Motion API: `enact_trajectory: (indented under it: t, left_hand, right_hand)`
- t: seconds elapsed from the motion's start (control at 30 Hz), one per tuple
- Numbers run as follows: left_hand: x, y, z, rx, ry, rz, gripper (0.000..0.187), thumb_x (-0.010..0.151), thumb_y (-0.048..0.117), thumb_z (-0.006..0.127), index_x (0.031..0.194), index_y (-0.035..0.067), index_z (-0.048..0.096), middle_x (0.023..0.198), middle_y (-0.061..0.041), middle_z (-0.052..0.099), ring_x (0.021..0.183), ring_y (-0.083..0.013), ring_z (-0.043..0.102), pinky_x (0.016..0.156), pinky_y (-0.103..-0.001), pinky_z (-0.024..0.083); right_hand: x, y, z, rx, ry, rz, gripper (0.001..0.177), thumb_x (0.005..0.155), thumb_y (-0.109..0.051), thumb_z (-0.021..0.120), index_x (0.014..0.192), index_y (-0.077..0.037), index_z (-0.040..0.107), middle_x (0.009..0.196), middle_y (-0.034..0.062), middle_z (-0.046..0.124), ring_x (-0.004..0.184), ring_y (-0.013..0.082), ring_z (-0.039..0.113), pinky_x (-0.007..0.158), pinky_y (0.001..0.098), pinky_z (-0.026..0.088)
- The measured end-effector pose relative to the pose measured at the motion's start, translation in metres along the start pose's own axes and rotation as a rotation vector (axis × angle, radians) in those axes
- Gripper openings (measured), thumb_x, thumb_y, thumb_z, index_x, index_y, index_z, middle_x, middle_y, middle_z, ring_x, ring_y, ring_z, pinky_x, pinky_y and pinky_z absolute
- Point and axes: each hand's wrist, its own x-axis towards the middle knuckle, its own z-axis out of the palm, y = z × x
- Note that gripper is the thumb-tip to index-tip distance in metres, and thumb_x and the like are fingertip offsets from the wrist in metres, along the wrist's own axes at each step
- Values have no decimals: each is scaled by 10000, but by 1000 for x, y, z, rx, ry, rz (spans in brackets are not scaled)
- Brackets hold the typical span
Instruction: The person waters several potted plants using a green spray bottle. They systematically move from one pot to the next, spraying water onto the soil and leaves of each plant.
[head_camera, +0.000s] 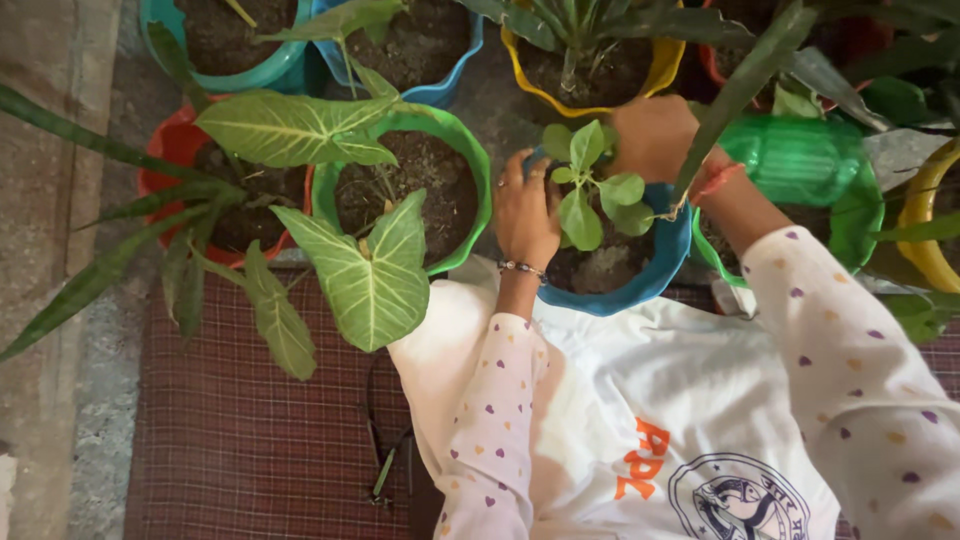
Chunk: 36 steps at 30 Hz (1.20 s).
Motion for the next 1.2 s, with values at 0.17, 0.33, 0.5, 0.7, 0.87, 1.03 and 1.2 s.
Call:
enact_trajectory:
  t: [0.17,0.33,0.5,0.7,0.87,1.03,1.2]
  left_hand:
    - [-2,1,0,-10,-12,-16,344,877,120,688,1220,96,669,1378,-118,555,1189,-354,585,981,-468,466]
    - [-2,-1,2,20,-5,3,349,862,115,689,1211,113,675,1372,-95,560,1186,-343,602,944,-455,476]
    - [-1,0,3,46,2,-19,303,902,131,691,1205,120,683,1379,-84,581,1122,-323,623,946,-447,484]
    - [-4,-5,3,17,56,44,282,910,128,694,1187,79,674,1366,-128,591,1178,-367,613,971,-466,477]
    - [-13,-10,1,-49,17,23,394,866,119,734,1246,55,651,1460,-162,547,1267,-384,569,1049,-476,446]
    - [-30,-2,-7,3,-11,38,628,732,73,759,1335,33,589,1526,-217,444,1389,-433,428,1157,-534,325]
    - [-73,21,-7,-125,190,-24,622,856,26,682,1451,5,501,1582,-237,410,1483,-468,349,1229,-546,274]
  right_hand:
    - [-26,26,5,-70,-8,51,441,717,-457,775,981,-104,763,806,206,727,791,396,716,725,486,577]
    - [-70,39,17,-39,-6,137,354,722,-404,730,893,-97,774,865,177,737,819,396,712,697,503,576]
    - [-109,14,13,-131,-168,236,405,750,-453,712,852,-70,794,873,179,757,878,362,725,816,439,591]
    - [-136,-45,8,229,-83,209,435,644,-404,768,1010,-169,777,835,178,738,823,371,715,750,474,572]
    - [-132,-86,17,332,-25,155,398,688,-370,766,1042,-187,766,828,167,734,809,368,707,740,477,561]
    - [-142,-99,33,335,61,256,321,746,-396,758,1012,-218,776,840,126,749,817,338,718,757,455,572]
    - [-173,-69,40,385,128,227,358,662,-412,790,995,-280,796,832,107,755,792,336,719,722,466,572]
